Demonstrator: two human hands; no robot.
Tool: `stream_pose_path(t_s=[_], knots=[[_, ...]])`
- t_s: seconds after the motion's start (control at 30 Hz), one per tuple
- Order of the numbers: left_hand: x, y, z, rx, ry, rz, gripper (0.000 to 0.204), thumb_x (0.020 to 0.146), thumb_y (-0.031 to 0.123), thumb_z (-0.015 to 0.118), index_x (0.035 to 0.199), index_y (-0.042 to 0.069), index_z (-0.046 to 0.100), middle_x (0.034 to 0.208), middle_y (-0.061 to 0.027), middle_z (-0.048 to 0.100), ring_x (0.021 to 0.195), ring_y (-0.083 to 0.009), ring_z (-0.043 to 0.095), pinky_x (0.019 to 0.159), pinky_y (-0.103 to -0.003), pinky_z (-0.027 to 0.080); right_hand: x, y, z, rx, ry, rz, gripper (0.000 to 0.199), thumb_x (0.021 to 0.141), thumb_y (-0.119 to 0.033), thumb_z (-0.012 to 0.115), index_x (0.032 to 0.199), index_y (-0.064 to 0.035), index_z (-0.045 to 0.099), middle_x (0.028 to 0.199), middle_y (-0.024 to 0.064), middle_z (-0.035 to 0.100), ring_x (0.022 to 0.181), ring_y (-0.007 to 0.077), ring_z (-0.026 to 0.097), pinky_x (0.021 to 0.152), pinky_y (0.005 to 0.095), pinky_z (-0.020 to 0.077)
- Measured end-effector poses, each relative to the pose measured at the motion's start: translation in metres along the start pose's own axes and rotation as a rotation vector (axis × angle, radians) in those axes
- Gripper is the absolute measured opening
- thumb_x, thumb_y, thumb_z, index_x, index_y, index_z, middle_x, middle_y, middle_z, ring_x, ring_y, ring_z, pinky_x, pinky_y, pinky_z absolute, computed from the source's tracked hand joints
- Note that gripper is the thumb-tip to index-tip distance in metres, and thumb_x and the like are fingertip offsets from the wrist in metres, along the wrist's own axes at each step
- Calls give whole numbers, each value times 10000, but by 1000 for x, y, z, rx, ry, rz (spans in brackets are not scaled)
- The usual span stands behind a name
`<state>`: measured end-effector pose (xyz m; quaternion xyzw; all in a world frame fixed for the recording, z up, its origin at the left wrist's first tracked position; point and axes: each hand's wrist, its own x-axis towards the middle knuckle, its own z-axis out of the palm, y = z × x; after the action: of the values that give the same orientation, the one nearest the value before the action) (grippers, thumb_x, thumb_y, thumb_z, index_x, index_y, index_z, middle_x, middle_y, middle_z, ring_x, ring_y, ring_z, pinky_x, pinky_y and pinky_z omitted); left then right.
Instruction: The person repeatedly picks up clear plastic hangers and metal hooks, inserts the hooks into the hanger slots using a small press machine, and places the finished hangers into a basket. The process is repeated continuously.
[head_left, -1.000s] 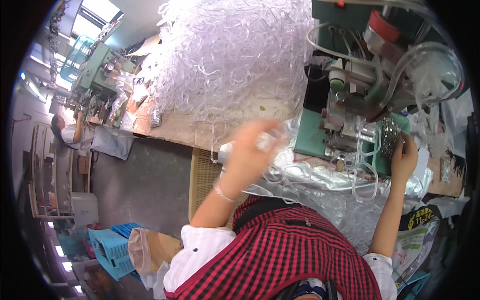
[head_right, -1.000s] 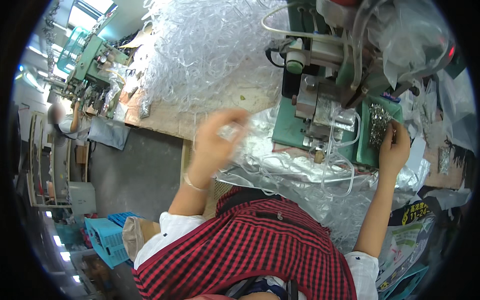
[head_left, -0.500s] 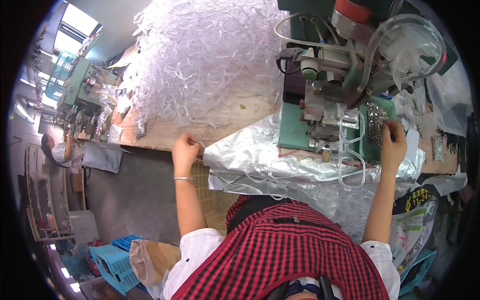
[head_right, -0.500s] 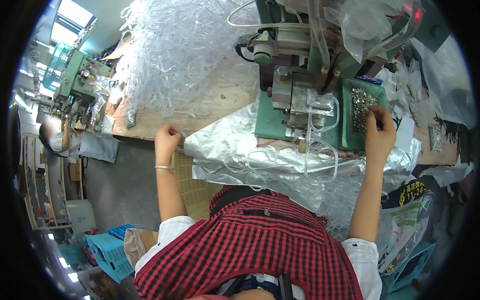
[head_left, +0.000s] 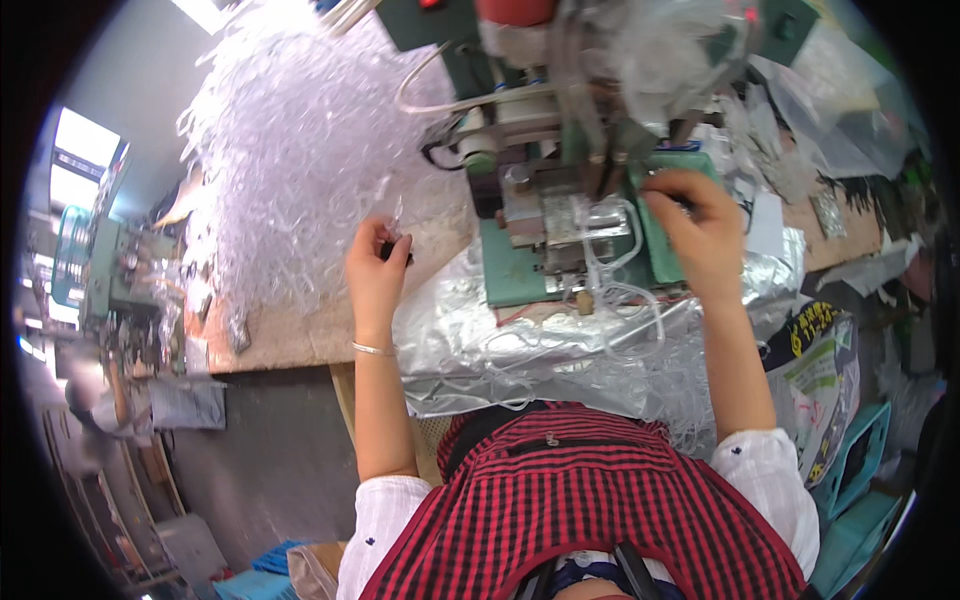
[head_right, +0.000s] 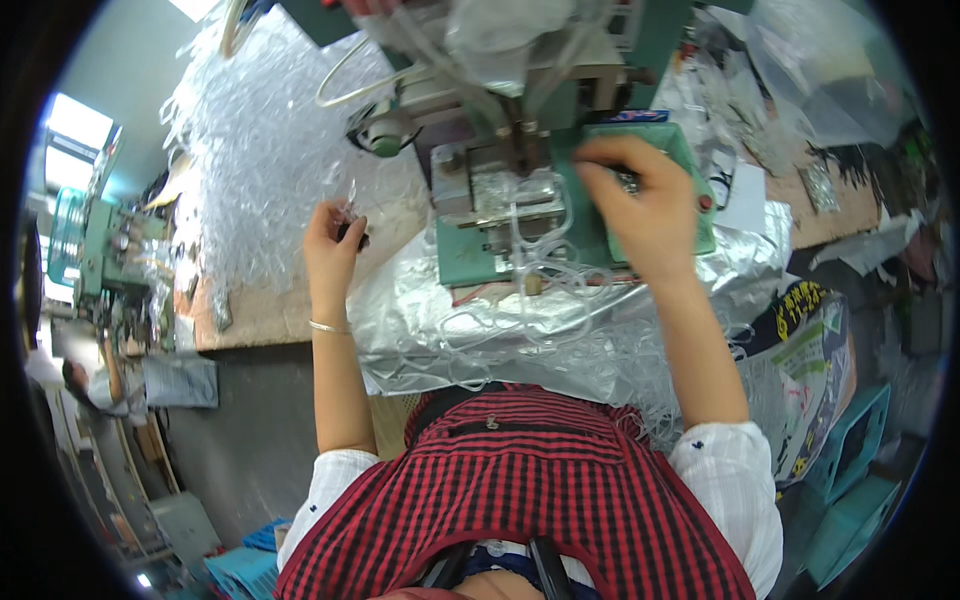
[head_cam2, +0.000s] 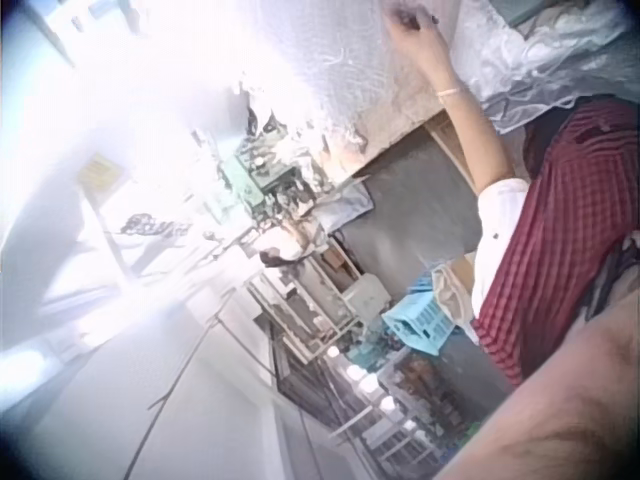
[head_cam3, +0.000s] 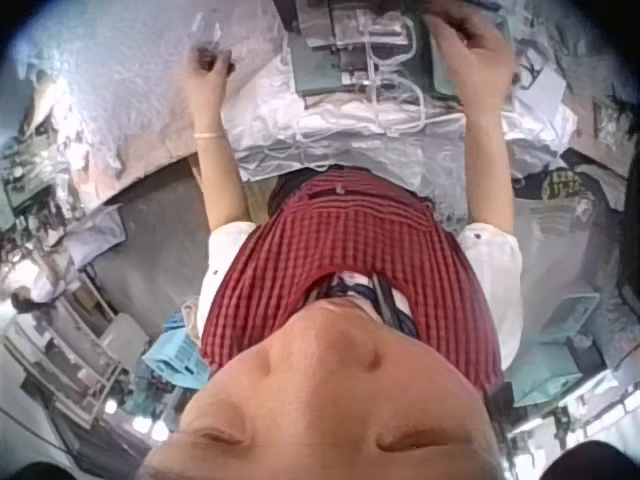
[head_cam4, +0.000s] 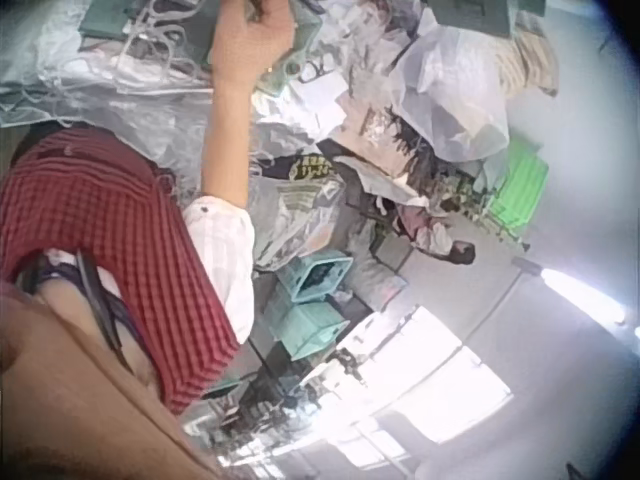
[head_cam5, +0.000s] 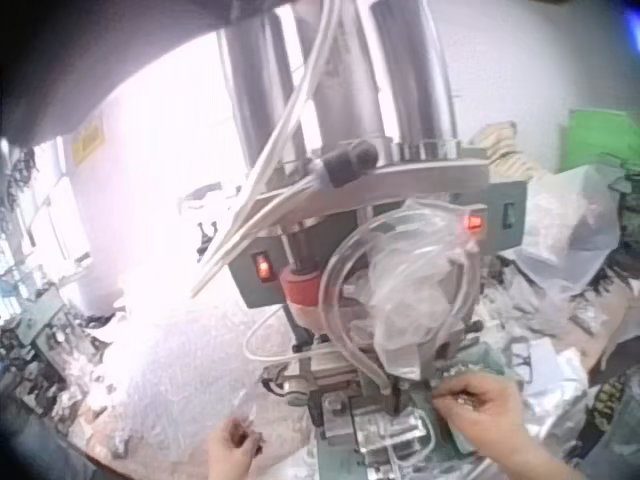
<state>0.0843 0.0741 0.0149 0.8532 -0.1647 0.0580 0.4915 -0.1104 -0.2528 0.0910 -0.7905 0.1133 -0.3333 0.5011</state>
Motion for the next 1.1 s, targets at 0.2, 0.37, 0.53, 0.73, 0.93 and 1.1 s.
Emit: stream_pose_path(t_s=[0.2,0.37,0.53,0.73,0.93,1.1], knots=[[-10,50,21,-692,-39,-81,244,1070,213,553,1103,-9,650,881,-72,666,732,-147,645,596,-289,528,3,-5,32,264,22,103,438,863,-1,733,1275,20,585,1008,50,707,947,103,643,874,249,489],[-16,160,9,-945,-81,574,205,1072,143,533,1143,-22,632,954,-136,704,813,-177,691,689,-288,563,3,-22,34,500,-47,175,485,861,14,716,1316,12,548,1016,55,718,979,103,650,895,253,486],[-3,207,17,-469,53,617,169,1040,56,568,1166,-40,625,969,-160,715,847,-176,706,738,-274,564,-1,-32,42,712,-8,292,510,859,-9,695,1345,7,541,1045,106,737,1003,129,665,923,286,498],[-53,198,13,-847,-762,53,321,1059,227,492,1212,-41,583,752,-163,681,590,-196,649,549,-270,509,-14,-36,7,91,-86,-19,420,847,-87,697,1260,-25,645,1225,188,684,1163,303,651,1026,386,480],[-56,189,65,-927,-1040,-613,376,1079,251,405,1222,-41,594,625,-159,646,452,-163,565,357,-253,436,-19,82,-31,-941,136,-132,264,774,-141,765,1025,-63,743,1157,164,680,1194,373,610,1006,475,488],[-58,193,65,-913,-1003,-611,365,1074,243,414,1196,-41,608,626,-154,649,426,-161,546,356,-251,433,-24,101,-38,-803,188,-189,205,759,-129,780,958,-90,754,1123,149,694,1165,372,627,984,457,499]])
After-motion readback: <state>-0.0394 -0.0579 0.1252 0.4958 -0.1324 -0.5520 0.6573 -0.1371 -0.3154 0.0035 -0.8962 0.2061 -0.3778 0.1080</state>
